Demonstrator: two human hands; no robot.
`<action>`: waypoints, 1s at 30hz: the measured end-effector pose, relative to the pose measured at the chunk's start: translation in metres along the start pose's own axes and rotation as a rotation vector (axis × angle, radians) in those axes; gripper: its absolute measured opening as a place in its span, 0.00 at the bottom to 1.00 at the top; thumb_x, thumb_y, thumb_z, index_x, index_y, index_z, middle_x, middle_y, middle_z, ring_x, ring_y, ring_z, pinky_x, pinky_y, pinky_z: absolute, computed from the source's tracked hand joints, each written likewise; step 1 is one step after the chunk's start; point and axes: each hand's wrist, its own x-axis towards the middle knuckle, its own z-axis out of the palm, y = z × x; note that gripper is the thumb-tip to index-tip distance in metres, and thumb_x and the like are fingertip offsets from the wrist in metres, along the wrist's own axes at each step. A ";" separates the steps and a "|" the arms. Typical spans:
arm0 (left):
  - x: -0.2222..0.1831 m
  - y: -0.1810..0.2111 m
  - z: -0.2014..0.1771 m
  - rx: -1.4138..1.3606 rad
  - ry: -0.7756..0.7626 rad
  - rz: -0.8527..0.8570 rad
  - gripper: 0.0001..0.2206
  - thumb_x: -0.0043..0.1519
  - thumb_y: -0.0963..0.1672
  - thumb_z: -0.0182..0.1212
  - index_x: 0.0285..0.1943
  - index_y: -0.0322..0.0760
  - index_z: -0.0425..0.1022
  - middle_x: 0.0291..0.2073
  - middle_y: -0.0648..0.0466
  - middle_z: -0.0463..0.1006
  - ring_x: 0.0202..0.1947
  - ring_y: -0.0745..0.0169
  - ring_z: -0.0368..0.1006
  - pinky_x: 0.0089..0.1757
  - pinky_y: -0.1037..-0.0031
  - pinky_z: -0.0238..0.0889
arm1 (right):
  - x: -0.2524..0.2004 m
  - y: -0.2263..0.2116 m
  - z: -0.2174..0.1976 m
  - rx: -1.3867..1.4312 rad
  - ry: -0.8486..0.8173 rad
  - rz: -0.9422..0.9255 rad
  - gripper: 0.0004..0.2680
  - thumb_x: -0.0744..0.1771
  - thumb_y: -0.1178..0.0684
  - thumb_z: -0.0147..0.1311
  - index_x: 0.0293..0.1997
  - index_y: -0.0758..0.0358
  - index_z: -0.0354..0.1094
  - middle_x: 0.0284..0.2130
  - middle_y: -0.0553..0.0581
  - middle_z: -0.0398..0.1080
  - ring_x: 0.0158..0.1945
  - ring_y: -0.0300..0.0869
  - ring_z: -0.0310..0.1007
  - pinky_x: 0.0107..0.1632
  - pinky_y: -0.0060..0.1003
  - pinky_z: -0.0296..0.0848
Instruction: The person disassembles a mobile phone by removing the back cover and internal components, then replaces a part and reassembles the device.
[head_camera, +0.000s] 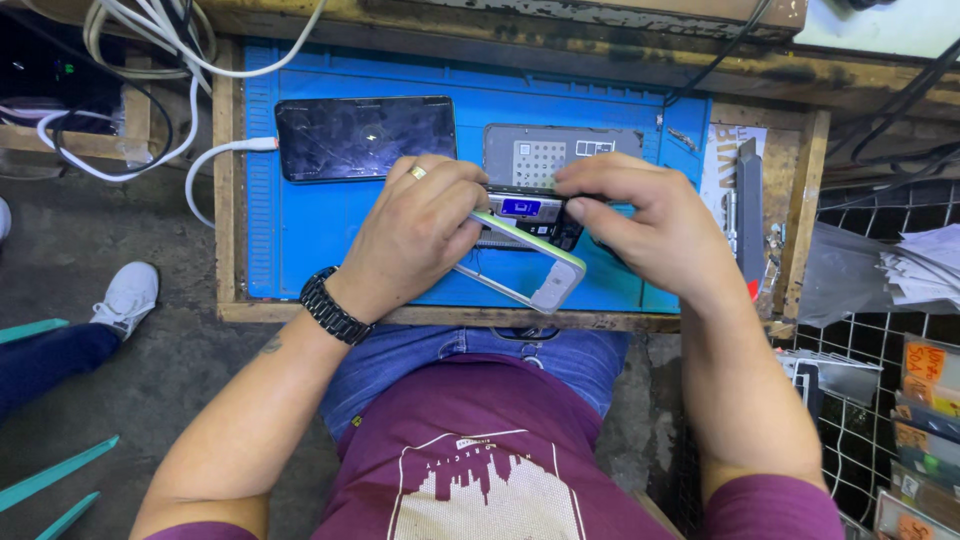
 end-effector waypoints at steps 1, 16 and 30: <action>-0.001 0.001 -0.001 0.004 -0.002 -0.004 0.08 0.57 0.38 0.65 0.43 0.35 0.72 0.47 0.51 0.77 0.51 0.51 0.72 0.54 0.62 0.61 | 0.007 -0.004 0.000 -0.047 -0.044 0.023 0.07 0.67 0.59 0.56 0.48 0.67 0.75 0.45 0.60 0.77 0.50 0.48 0.78 0.53 0.39 0.74; -0.003 0.006 0.002 0.012 0.073 -0.068 0.10 0.57 0.38 0.65 0.44 0.35 0.70 0.47 0.51 0.75 0.52 0.51 0.71 0.52 0.61 0.61 | 0.063 -0.018 0.002 -0.449 -0.362 -0.095 0.06 0.64 0.54 0.58 0.40 0.63 0.77 0.34 0.60 0.77 0.37 0.55 0.77 0.40 0.46 0.74; -0.005 0.008 0.005 -0.034 0.092 -0.077 0.11 0.56 0.36 0.65 0.44 0.34 0.69 0.46 0.50 0.73 0.51 0.48 0.69 0.53 0.60 0.61 | 0.067 -0.027 0.005 -0.611 -0.407 -0.059 0.07 0.63 0.51 0.59 0.40 0.58 0.78 0.32 0.59 0.77 0.34 0.56 0.76 0.37 0.49 0.73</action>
